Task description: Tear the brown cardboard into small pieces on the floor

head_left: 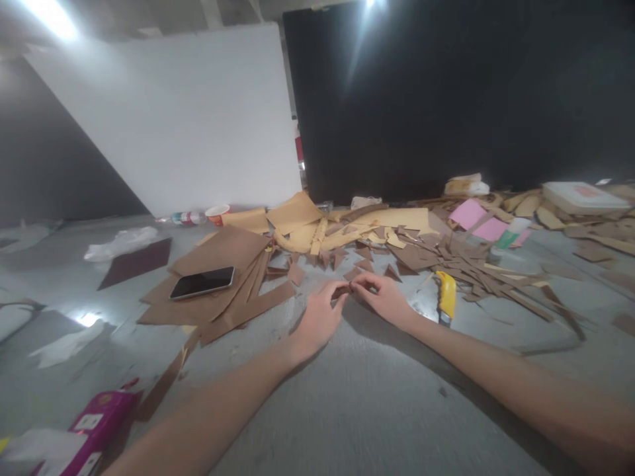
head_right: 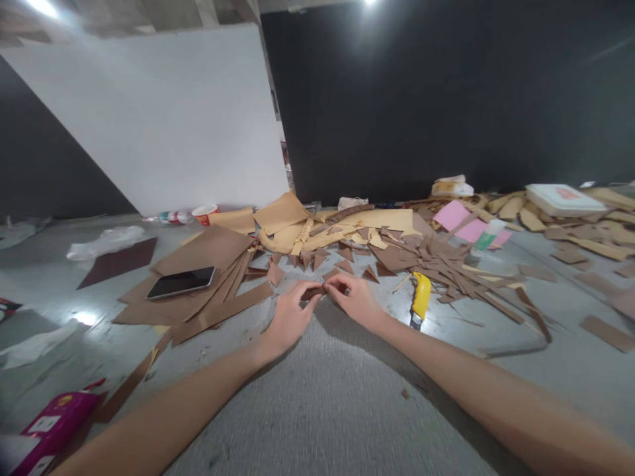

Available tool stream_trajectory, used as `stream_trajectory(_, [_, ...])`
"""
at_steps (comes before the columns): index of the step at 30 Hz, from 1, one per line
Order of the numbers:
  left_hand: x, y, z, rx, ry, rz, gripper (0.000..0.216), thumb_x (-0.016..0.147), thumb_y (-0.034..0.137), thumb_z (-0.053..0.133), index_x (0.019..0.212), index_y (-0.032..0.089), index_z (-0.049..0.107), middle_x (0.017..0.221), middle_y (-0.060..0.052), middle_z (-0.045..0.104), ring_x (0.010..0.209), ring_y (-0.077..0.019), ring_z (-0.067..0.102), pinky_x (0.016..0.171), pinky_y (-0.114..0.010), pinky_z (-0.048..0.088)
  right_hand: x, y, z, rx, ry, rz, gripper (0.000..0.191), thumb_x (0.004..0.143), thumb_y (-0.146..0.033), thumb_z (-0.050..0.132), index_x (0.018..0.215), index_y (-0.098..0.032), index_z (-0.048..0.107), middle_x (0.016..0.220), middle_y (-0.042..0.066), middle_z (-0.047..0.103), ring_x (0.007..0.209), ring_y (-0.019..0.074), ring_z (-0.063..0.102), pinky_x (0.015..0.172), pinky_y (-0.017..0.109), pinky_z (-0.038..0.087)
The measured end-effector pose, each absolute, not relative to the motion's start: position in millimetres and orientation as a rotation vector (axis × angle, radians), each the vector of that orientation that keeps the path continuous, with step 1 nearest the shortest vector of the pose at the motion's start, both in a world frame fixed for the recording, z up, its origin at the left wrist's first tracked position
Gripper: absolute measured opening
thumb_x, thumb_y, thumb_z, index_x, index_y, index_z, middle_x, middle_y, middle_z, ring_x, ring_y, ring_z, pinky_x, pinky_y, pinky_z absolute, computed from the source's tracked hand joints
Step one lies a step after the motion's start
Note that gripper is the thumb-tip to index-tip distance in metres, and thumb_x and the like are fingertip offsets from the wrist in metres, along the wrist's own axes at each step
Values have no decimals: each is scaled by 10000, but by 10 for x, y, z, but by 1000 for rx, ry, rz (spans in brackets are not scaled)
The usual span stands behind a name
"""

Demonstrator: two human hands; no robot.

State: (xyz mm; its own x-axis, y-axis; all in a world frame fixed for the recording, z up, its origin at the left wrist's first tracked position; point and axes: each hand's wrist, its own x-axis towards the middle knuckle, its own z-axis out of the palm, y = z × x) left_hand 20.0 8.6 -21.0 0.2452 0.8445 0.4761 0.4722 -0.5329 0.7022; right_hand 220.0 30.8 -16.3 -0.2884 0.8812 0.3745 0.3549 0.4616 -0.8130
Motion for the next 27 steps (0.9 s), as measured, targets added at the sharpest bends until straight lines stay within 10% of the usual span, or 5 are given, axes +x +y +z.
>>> stream_trajectory(27, [198,108,-268,2106,1231,1224,170,993,198,638,1152,217,693,1113,-71,769,1008,-220,755,926,-384,615,2205,312,-204,-1045,-1893,823,306,1004,-456,609,868,-209,726,791,29,734,703,174,599,633,284,445])
